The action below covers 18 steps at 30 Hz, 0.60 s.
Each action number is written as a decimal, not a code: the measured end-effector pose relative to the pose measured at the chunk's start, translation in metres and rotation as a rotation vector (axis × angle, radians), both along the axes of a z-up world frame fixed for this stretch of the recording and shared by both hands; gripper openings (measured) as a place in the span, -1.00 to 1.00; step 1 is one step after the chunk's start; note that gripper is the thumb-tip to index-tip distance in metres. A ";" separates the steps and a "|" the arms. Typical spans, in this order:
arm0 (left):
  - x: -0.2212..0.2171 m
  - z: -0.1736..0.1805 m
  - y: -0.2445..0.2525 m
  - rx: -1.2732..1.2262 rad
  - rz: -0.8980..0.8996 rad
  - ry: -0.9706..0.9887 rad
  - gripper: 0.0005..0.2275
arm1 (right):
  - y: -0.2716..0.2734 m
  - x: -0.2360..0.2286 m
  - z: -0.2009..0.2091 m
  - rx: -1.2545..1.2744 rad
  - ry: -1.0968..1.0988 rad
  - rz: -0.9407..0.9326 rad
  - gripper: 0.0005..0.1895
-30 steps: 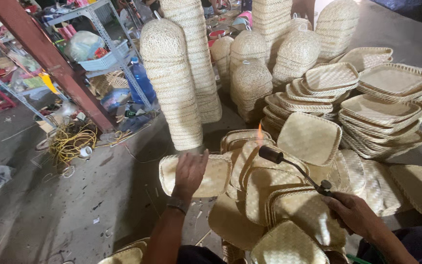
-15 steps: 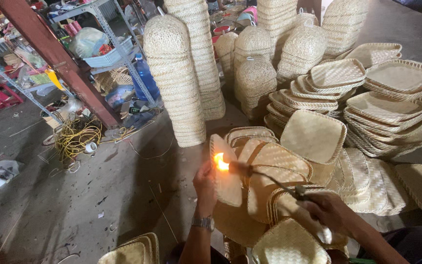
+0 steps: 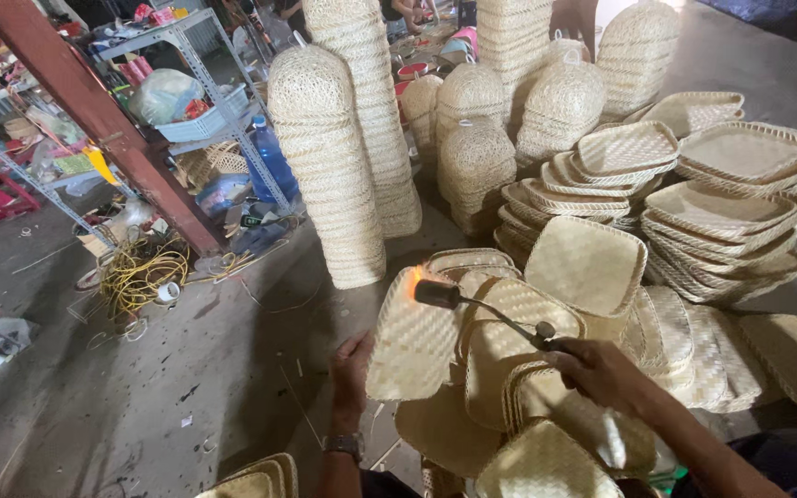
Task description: The person singes stray fibers from woven bamboo trays using a handheld blowtorch. They handle the trays one at a time, rotating each tray to apply the flame to the entire surface and edges.
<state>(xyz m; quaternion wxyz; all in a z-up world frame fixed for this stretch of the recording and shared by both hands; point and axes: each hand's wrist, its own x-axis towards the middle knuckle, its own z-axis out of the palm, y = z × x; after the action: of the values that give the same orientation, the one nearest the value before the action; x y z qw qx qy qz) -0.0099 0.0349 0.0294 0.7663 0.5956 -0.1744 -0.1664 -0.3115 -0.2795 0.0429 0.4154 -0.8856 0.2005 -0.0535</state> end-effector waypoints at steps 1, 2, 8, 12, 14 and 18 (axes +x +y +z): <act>0.001 0.002 0.001 -0.014 -0.014 0.041 -0.74 | -0.001 -0.002 -0.002 0.051 -0.002 -0.037 -0.54; 0.001 0.003 0.003 0.002 0.010 -0.030 -0.73 | -0.001 -0.004 -0.004 0.103 -0.004 -0.073 -0.54; 0.002 -0.002 0.011 -0.209 0.020 0.008 -0.72 | 0.004 -0.008 0.002 0.180 0.159 -0.284 -0.55; 0.006 -0.013 -0.001 -0.255 0.012 0.047 -0.71 | 0.030 -0.007 0.011 -0.047 -0.039 -0.021 -0.54; 0.007 -0.015 -0.008 -0.285 0.010 0.035 -0.71 | 0.044 -0.003 0.021 -0.063 -0.020 0.012 -0.54; 0.000 -0.016 -0.009 -0.343 -0.003 0.026 -0.71 | 0.061 0.004 0.050 -0.102 0.150 -0.085 -0.54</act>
<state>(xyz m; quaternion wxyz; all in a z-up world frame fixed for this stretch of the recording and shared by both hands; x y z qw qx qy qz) -0.0098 0.0261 0.0129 0.8586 0.4538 -0.1910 -0.1431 -0.3075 -0.2184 0.0930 0.3508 -0.8980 0.2653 -0.0147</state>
